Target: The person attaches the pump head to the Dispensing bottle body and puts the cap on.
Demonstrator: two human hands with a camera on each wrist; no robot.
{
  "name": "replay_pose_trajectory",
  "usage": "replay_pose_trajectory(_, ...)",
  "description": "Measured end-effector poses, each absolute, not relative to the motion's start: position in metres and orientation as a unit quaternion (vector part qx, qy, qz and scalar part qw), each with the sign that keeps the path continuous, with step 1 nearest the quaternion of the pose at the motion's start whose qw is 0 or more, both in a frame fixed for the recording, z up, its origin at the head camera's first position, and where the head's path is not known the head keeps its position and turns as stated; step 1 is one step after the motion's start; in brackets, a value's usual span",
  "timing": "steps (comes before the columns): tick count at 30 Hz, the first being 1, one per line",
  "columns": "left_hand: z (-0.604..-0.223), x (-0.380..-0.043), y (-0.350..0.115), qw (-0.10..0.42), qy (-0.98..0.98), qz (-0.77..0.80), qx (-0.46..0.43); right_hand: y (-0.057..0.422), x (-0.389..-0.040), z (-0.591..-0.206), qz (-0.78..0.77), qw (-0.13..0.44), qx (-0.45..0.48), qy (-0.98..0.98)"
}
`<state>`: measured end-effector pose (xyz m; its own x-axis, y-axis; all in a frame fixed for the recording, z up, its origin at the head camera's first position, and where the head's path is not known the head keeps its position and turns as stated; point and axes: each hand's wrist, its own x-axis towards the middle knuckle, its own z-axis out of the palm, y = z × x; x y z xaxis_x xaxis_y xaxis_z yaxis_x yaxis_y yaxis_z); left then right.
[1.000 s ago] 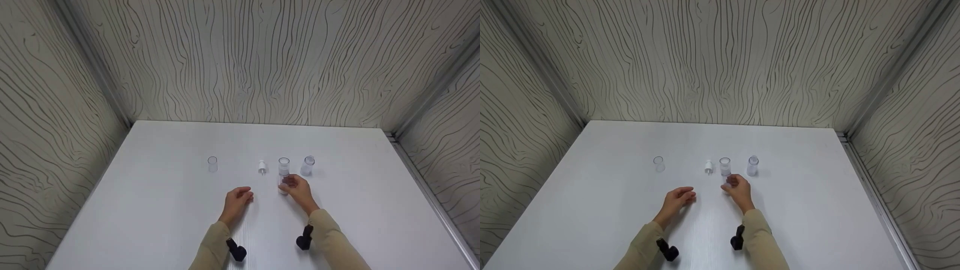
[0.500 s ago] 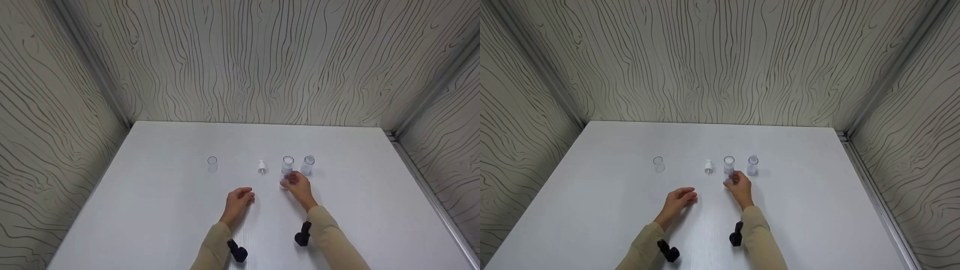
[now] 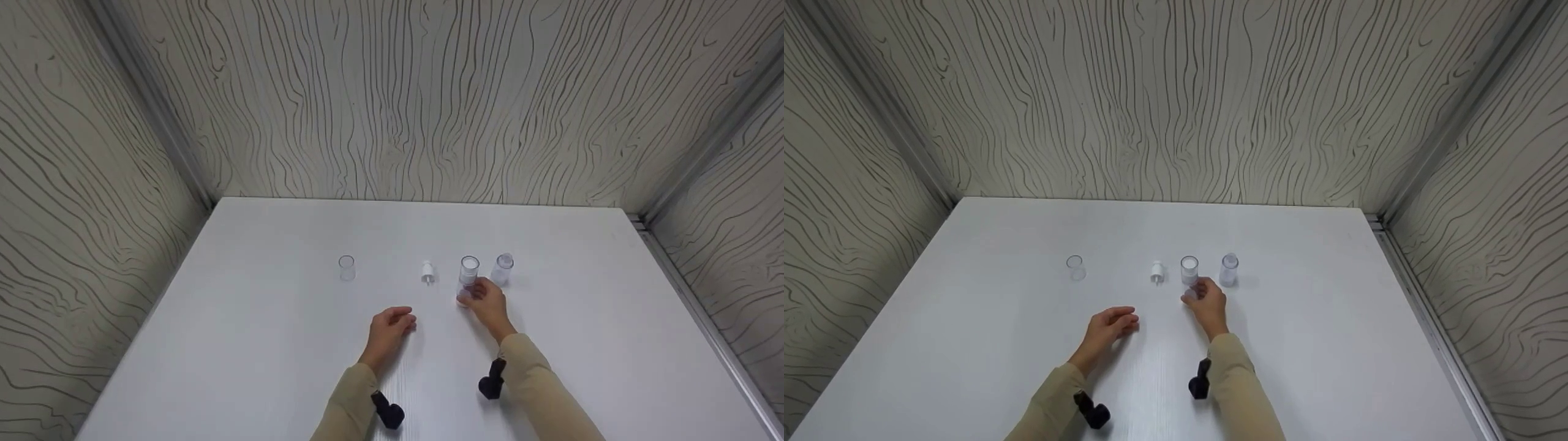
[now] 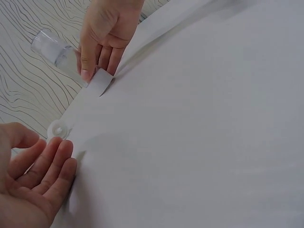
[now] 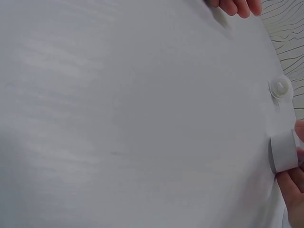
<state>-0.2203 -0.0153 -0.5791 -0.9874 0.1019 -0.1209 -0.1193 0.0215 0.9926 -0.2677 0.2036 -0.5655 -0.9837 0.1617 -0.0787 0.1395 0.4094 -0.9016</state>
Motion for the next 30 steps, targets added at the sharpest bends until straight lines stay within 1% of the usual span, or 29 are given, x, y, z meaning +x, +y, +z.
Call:
replay_pose_trajectory(7, -0.583, -0.224, -0.012, 0.069, 0.72, 0.691, -0.011, 0.204, -0.268, -0.566, 0.528, 0.021, -0.088, -0.845)
replay_pose_trajectory(16, -0.581, -0.222, -0.01, 0.062, 0.735, 0.676, -0.016, 0.206, -0.266, -0.567, 0.53, 0.0, -0.097, -0.842)
replay_pose_trajectory(23, -0.58, -0.223, -0.007, 0.038, 0.785, 0.618, -0.011, 0.208, -0.264, -0.568, 0.537, -0.013, -0.094, -0.838)
replay_pose_trajectory(25, -0.58, -0.223, -0.005, 0.029, 0.79, 0.612, -0.012, 0.209, -0.264, -0.568, 0.541, -0.007, -0.087, -0.836)
replay_pose_trajectory(30, -0.579, -0.228, 0.001, -0.006, 0.795, 0.607, -0.019, 0.211, -0.263, -0.572, 0.555, 0.032, -0.068, -0.829)
